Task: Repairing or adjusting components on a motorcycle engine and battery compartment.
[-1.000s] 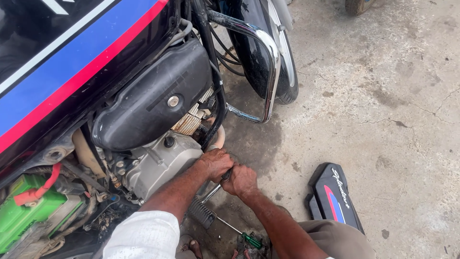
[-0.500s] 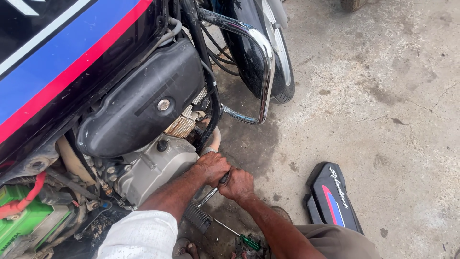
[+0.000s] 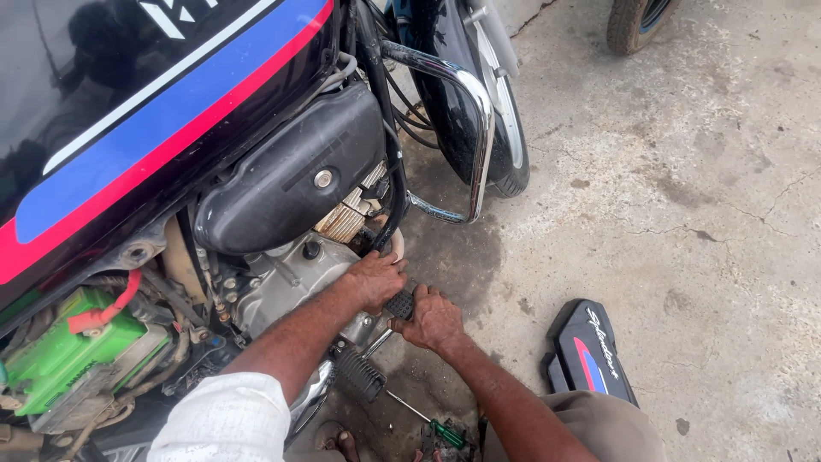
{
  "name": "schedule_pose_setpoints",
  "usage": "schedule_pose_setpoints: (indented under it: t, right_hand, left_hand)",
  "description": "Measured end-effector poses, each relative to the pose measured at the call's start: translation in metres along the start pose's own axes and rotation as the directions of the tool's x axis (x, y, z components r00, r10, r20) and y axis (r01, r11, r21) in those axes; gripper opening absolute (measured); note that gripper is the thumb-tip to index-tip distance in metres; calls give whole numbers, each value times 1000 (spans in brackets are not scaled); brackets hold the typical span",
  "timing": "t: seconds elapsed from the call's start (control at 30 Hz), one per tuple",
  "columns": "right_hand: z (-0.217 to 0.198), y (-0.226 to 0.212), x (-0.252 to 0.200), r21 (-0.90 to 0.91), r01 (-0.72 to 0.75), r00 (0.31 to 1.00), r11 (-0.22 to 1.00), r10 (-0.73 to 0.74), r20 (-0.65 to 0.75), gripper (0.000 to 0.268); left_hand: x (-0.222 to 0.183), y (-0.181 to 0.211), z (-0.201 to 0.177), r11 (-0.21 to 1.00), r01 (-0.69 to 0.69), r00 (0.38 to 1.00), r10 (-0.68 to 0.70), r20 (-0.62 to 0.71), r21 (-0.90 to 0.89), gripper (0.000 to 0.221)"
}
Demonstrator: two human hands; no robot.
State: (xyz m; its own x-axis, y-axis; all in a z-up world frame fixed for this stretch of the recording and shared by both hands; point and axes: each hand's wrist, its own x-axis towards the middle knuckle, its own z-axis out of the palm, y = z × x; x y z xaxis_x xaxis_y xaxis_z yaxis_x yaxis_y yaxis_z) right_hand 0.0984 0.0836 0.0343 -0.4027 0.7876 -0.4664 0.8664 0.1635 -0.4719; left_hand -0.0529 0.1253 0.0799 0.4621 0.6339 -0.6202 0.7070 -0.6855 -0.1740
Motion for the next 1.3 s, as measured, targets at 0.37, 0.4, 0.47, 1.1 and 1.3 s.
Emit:
schedule_pose_setpoints:
  t: [0.37,0.4,0.47,1.1,1.3]
  right_hand:
    - [29,16,20,12,-25,999,1000,26,-26,61]
    - [31,18,20,15,-11,999,1000,12,-46,58]
    - [35,23,24,15,6,997,1000,-5,-72,56]
    - [-27,49,50,686,55,969,725,-203,137,75]
    - [-59,0,46,-303,454,883,838,-379,276,91]
  left_hand:
    - [10,10,3,995,-67,997,64,47,69,49]
    - [15,11,7,994,-84,996,81,42,76,44]
    - [23,9,11,992,-96,995,93,34,86,39]
    - [-42,118,17,660,485,683,-696,-222,-574,84]
    - [-11,131,54,-260,299,508,-771,384,-918,81]
